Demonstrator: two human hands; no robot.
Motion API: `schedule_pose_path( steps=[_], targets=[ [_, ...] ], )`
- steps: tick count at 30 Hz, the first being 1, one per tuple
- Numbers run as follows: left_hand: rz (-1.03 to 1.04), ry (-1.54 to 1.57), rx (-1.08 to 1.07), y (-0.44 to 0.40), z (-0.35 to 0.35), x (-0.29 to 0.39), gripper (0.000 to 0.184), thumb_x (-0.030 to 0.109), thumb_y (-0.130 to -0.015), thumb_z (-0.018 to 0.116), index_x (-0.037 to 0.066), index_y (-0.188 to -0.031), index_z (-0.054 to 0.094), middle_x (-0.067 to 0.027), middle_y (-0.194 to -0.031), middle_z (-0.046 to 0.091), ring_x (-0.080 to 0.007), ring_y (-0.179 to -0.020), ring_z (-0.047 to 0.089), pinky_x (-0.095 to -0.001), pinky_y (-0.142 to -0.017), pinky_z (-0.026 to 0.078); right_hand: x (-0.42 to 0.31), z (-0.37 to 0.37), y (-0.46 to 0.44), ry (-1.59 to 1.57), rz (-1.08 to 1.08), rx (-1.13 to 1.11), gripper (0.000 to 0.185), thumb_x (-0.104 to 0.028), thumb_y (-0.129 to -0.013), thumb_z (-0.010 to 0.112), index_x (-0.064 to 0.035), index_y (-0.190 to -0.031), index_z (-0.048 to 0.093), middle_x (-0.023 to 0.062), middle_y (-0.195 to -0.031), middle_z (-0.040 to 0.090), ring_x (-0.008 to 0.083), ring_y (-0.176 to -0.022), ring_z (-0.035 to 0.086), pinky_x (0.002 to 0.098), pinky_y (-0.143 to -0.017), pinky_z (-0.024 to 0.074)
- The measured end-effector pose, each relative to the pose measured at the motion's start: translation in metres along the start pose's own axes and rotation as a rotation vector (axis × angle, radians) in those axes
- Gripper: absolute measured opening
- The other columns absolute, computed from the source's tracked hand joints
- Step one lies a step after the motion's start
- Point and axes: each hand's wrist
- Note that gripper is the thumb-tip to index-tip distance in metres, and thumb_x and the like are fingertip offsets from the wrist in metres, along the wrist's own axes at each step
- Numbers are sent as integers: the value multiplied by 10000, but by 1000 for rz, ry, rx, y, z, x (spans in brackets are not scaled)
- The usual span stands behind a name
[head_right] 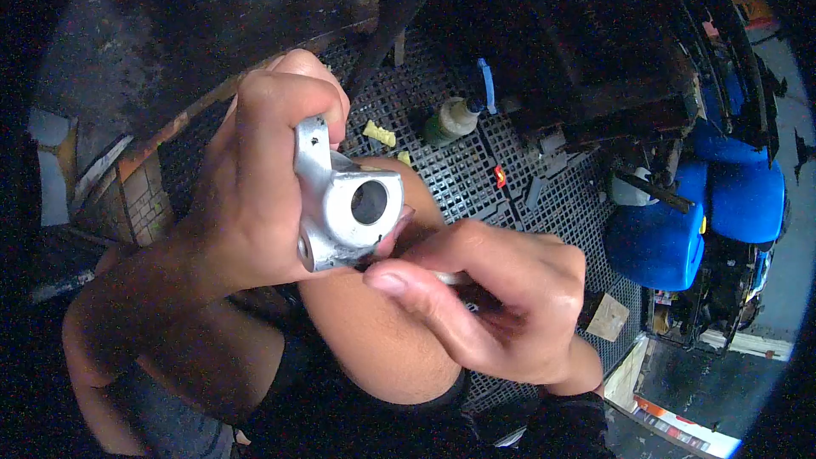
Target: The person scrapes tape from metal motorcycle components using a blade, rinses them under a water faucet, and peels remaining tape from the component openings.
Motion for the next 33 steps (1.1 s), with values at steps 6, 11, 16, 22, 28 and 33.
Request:
schedule_pose_path(
  steps=[6,11,16,22,28,33],
  targets=[
    [20,-16,-13,-2,0,-1,698,254,-696,939,13,-1113,434,-114,-858,488,-237,-711,511,-378,-625,436,2,-3,-1,23,-27,-22,149,-121,-825,848,-11,-819,748,103,-711,731,166,-540,687,262,-479,496],
    [6,83,-20,-5,0,-4,680,267,-701,940,6,-1081,440,-117,-855,479,-224,-699,504,-366,-605,427,-1,-2,0,96,-10,0,203,-146,-814,851,4,-779,718,101,-690,718,174,-558,684,262,-514,495],
    [14,130,-65,-6,-1,-6,682,282,-698,944,14,-1069,439,-105,-852,475,-213,-691,500,-360,-591,420,-6,0,2,148,40,24,233,-146,-828,834,19,-760,684,114,-677,714,199,-569,690,265,-544,500],
    [28,92,-62,-7,-2,-4,691,303,-693,950,20,-1063,438,-91,-847,477,-202,-683,499,-358,-588,414,2,2,7,106,-81,11,209,-115,-833,828,17,-775,678,120,-663,705,196,-556,683,265,-524,489],
    [12,110,-69,-6,0,-6,684,318,-704,945,22,-1058,440,-91,-851,479,-192,-685,501,-347,-587,405,3,2,7,122,-111,45,199,-126,-785,880,0,-773,726,82,-644,670,168,-511,654,278,-454,478],
    [24,107,-63,-7,-1,-5,710,365,-696,946,20,-1056,441,-90,-847,473,-192,-683,500,-345,-580,403,0,1,7,187,-94,53,214,-122,-809,858,7,-771,692,99,-649,684,190,-527,665,273,-486,485]
  ],
)
Point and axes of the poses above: each hand's wrist, its own y-axis away from the middle knuckle, its own z-axis out of the palm, x = y × z
